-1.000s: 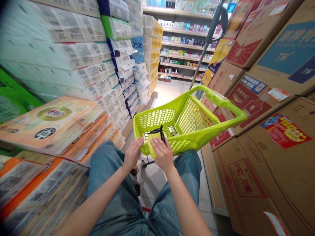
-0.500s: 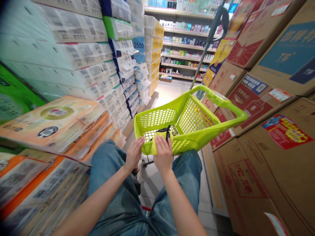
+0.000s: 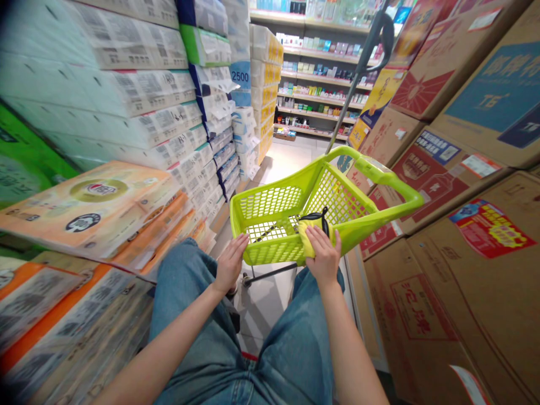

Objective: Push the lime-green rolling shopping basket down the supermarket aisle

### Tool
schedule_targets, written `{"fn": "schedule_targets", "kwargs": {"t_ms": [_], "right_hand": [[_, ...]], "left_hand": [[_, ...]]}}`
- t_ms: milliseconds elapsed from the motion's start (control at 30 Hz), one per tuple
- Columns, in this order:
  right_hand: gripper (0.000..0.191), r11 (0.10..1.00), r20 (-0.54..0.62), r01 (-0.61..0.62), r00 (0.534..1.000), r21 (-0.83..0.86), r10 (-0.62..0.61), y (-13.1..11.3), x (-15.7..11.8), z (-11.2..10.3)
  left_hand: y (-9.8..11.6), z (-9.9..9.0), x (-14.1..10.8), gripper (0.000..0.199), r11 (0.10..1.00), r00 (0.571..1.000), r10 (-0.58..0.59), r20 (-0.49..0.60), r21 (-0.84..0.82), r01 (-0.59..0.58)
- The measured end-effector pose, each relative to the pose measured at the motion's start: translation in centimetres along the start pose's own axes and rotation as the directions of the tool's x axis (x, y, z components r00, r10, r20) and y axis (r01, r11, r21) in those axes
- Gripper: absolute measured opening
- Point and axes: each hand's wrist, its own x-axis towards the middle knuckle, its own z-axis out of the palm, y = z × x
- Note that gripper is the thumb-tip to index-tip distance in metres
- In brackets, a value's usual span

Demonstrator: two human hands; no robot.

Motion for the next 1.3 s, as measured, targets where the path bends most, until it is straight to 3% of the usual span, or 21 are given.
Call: {"fn": "schedule_targets", "kwargs": {"t_ms": [67, 133, 367, 467, 533, 633, 800, 900, 1000, 1200, 1300], "right_hand": [[0.055, 0.998, -0.023, -0.052, 0.998, -0.035, 0.052, 0.6, 0.2, -0.1], [0.056, 0.996, -0.039, -0.079, 0.996, -0.036, 0.077, -0.6, 0.2, 0.6], [0.062, 0.986, 0.063, 0.037, 0.997, 0.164, -0.048, -10.9, -0.5, 4.8], [0.064, 0.980, 0.121, 0.064, 0.989, 0.190, -0.088, -13.0, -0.7, 5.4], [0.065, 0.977, 0.152, 0.105, 0.979, 0.187, -0.135, -12.5, -0.8, 5.2], [0.065, 0.974, 0.158, 0.154, 0.971, 0.166, -0.181, -8.9, -0.7, 3.6], [0.059, 1.000, 0.020, -0.010, 1.000, 0.010, 0.010, -0.5, -0.4, 0.1], [0.056, 0.992, -0.057, -0.122, 0.991, -0.046, 0.119, 0.8, -0.2, -0.3], [0.060, 0.988, -0.063, -0.152, 0.987, -0.035, 0.149, -2.2, -0.3, 1.0], [0.062, 0.988, 0.094, -0.035, 0.995, 0.152, 0.020, -12.4, -1.1, 4.7], [0.061, 0.980, 0.148, 0.002, 0.988, 0.200, -0.033, -14.1, -1.0, 4.9]], "left_hand": [[0.1, 0.1, -0.1, 0.057, 1.000, 1.000, -0.006, -0.001, -0.004, 0.006], [0.2, 0.3, -0.1, 0.058, 1.000, 1.000, -0.014, -0.006, -0.004, 0.014], [0.2, 0.3, -0.3, 0.056, 1.000, 1.000, -0.028, 0.006, -0.003, 0.028], [0.0, 0.0, -0.2, 0.056, 1.000, 0.999, -0.023, 0.022, -0.011, 0.023], [-0.2, -0.1, -0.1, 0.056, 1.000, 1.000, 0.003, 0.023, -0.015, -0.003], [-0.4, -0.3, 0.1, 0.056, 0.999, 0.999, 0.035, 0.016, -0.020, -0.034], [0.1, -0.4, 0.2, 0.056, 0.999, 1.000, 0.028, 0.007, -0.026, -0.028], [0.5, -0.4, 0.2, 0.057, 0.999, 1.000, 0.015, 0.007, -0.028, -0.014], [0.8, -0.3, 0.1, 0.058, 0.999, 1.000, -0.001, -0.005, -0.044, 0.000], [0.7, -0.7, 0.1, 0.060, 0.998, 0.999, 0.008, 0.038, -0.064, -0.005], [0.6, -0.9, 0.0, 0.061, 0.998, 0.998, 0.017, 0.061, -0.065, -0.013]]}}
